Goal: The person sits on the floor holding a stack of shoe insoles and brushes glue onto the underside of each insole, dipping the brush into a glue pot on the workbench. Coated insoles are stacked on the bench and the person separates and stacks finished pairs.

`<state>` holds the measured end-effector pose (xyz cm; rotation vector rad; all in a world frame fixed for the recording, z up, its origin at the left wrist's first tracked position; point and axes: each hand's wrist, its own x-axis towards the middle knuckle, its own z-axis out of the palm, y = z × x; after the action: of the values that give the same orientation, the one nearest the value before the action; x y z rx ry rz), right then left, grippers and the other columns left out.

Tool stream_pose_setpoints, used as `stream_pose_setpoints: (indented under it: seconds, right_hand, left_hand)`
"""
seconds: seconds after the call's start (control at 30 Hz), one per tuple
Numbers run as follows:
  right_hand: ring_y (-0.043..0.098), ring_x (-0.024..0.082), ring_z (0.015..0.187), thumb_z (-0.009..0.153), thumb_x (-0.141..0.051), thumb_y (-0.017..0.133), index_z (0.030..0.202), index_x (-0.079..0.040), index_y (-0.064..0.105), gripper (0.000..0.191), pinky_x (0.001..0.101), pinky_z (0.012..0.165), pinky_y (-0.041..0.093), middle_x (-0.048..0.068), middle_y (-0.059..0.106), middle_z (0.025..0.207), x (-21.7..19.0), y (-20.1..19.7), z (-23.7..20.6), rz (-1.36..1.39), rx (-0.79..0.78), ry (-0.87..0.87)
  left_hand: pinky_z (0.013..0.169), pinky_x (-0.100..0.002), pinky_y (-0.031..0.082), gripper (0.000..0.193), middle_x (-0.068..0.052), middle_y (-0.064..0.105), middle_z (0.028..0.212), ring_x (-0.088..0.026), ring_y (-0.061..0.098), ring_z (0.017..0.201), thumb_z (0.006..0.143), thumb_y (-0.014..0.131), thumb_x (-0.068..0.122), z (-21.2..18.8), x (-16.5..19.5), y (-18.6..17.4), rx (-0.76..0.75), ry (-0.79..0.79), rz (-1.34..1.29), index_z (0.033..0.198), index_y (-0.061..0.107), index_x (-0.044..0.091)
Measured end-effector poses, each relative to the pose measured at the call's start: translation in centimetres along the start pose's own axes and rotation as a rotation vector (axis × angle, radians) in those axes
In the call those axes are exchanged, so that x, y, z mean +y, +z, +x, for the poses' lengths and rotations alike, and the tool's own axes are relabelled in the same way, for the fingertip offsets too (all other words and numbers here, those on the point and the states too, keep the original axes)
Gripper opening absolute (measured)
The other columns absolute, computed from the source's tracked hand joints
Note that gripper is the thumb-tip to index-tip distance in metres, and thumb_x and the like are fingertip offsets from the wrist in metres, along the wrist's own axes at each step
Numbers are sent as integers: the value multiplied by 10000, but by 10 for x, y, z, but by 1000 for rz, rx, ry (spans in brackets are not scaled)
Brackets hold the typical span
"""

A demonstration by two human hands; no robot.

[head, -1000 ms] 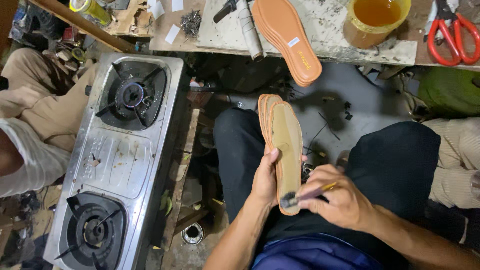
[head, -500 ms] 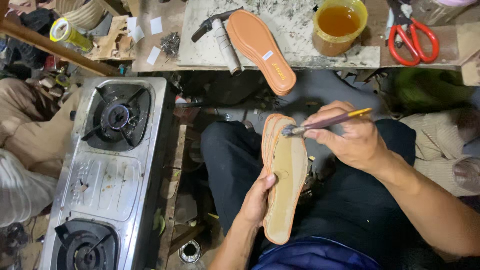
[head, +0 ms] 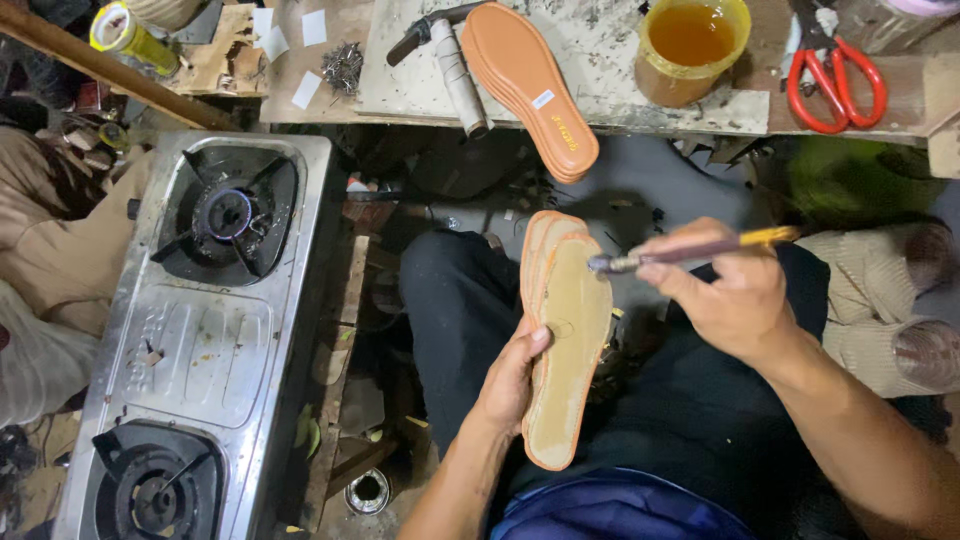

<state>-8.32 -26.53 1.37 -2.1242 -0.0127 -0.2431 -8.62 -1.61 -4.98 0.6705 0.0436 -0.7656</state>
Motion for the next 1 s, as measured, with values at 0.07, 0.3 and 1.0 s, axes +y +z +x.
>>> stream_pose_setpoints:
  seconds: [0.07, 0.3, 1.0]
  right_hand:
    - [736, 212, 803, 864, -157, 794, 1009, -103, 770, 156, 370, 765, 582, 45, 763, 923, -2, 6, 0, 32, -43, 136]
    - [717, 151, 852, 769, -151, 848, 907, -106, 778, 162, 317, 785, 547, 7, 776, 868, -18, 39, -32, 187, -467, -324]
    - [711, 245, 963, 889, -74, 805, 1062, -58, 670, 220, 366, 859, 551, 66, 743, 1071, -33, -9, 17, -64, 47, -490]
  left_hand:
    - [1031, -357, 530, 661, -125, 555, 1474, -208, 629, 1229, 1022, 474, 233, 2, -2, 3, -54, 18, -3, 1642, 300, 81]
    - [993, -397, 552, 645, -126, 571, 1416, -241, 646, 1181, 1008, 491, 254, 12, 8, -12, 121, 86, -124, 1612, 307, 120]
    - [1068, -367, 504, 819, -162, 548, 1456, -241, 614, 1246, 947, 608, 310, -14, 14, 0, -112, -91, 13, 1644, 282, 29]
